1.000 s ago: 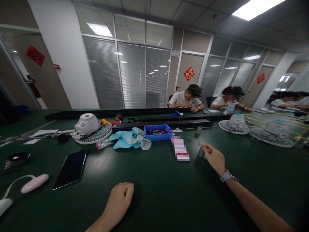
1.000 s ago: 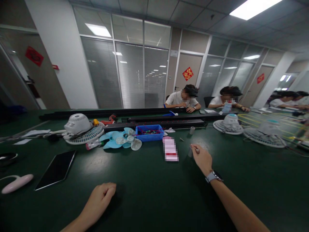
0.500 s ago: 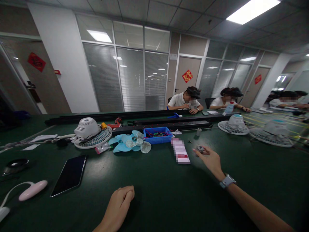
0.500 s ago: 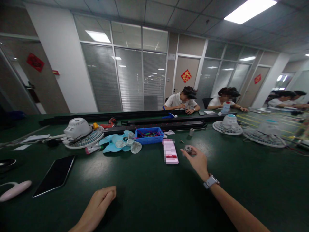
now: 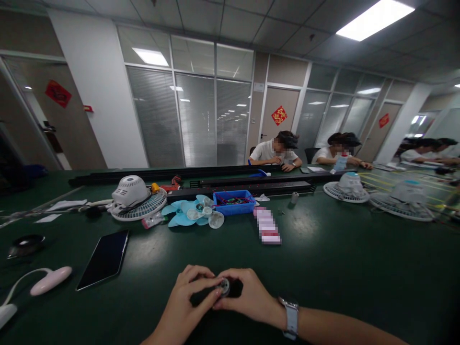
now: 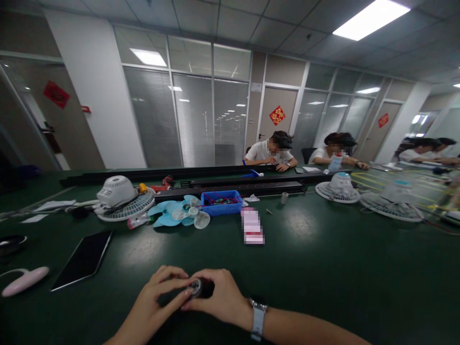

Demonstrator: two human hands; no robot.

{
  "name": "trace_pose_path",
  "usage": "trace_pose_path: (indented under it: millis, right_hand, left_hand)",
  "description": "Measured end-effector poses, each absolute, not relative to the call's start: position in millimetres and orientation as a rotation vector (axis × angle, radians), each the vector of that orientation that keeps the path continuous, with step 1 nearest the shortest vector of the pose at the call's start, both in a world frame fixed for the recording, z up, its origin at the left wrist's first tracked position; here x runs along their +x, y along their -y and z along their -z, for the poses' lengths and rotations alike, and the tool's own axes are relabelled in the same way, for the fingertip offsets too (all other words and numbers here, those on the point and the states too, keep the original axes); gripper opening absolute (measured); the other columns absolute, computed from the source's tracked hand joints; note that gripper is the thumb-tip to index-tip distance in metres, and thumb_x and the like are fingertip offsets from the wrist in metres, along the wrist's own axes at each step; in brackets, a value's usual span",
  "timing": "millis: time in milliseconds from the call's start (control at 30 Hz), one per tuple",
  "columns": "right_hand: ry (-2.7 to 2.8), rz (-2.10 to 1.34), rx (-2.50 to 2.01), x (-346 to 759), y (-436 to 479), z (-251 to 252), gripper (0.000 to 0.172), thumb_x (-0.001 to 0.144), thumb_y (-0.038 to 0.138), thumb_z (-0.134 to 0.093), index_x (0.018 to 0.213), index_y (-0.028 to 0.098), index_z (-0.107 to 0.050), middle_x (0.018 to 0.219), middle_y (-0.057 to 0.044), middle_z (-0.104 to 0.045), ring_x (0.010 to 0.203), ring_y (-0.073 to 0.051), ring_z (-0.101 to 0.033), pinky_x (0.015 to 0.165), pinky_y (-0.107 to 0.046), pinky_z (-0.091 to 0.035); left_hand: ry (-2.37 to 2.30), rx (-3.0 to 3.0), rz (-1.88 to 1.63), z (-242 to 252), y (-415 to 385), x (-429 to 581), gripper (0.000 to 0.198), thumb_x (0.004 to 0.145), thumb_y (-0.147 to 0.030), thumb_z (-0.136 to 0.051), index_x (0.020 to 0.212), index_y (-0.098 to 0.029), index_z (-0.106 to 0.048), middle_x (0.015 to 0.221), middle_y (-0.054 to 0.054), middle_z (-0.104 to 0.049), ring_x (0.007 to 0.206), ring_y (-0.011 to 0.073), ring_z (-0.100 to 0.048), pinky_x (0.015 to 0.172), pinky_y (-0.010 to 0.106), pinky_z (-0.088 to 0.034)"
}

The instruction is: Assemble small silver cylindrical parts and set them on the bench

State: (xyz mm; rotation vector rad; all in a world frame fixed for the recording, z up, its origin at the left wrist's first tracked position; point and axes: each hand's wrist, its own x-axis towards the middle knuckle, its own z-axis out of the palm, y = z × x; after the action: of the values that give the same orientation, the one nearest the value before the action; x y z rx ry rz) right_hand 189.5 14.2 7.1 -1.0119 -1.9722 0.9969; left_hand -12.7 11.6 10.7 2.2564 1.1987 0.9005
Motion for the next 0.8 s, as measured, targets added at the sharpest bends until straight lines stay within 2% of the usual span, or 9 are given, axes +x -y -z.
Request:
trace_pose_path:
  millis: [100,333,467,633,800]
  right_hand:
    - [1.941,-1.037,-1.039,192.2,-14.9,-3.1,0.043,0.068,0.047,-0.079,0.103,0.023,-0.072,0.094,0.0,-0.073,0.085,-0.017,-0.065,0.076,-0.026,-0.046]
    - [1.988,-0.991,-1.016,191.0,-15.4,-1.4,0.039,0.07,0.048,-0.077,0.097,0.021,-0.073,0.09,0.001,-0.072,0.083,-0.017,-0.064,0.073,-0.026,-0.045]
    - [1.983,-1.007,-1.016,192.1,-14.4,-6.7,0.043,0.07,0.046,-0.077,0.106,0.023,-0.072,0.099,0.0,-0.073,0.091,-0.019,-0.065,0.081,-0.028,-0.047]
    - [1.987,-1.028,-1.025,193.4,-13.0,-9.8,0.045,0.071,0.046,-0.077,0.11,0.025,-0.071,0.105,-0.001,-0.072,0.097,-0.02,-0.065,0.086,-0.029,-0.048]
    - [1.985,-0.992,-1.017,194.0,-13.9,-7.2,0.044,0.07,0.046,-0.078,0.108,0.024,-0.071,0.104,-0.001,-0.072,0.096,-0.02,-0.066,0.088,-0.03,-0.048]
  left_hand:
    - [-1.211,2.204,-0.892,-14.2,-15.3,-8.1,0.02,0.086,-0.041,-0.062,0.098,-0.034,-0.076,0.102,0.005,-0.065,0.1,0.0233,-0.057,0.088,0.039,-0.048]
    - [-1.248,2.081,-0.968,-22.3,-13.7,-0.7,0.022,0.086,-0.042,-0.06,0.093,-0.029,-0.077,0.09,0.004,-0.065,0.093,0.0219,-0.056,0.083,0.035,-0.048]
    - [-1.372,2.015,-1.098,-17.3,-16.0,-15.9,0.029,0.086,-0.048,-0.058,0.099,-0.03,-0.077,0.088,0.005,-0.067,0.091,0.0231,-0.055,0.081,0.036,-0.046]
    - [-1.537,2.093,-0.815,2.5,-18.6,-30.0,0.027,0.085,-0.047,-0.059,0.099,-0.035,-0.077,0.076,0.004,-0.064,0.08,0.0231,-0.053,0.071,0.034,-0.041]
    - [-1.583,2.203,-0.546,6.2,-16.7,-24.5,0.023,0.086,-0.047,-0.058,0.101,-0.042,-0.075,0.08,0.003,-0.065,0.083,0.0235,-0.053,0.069,0.033,-0.035]
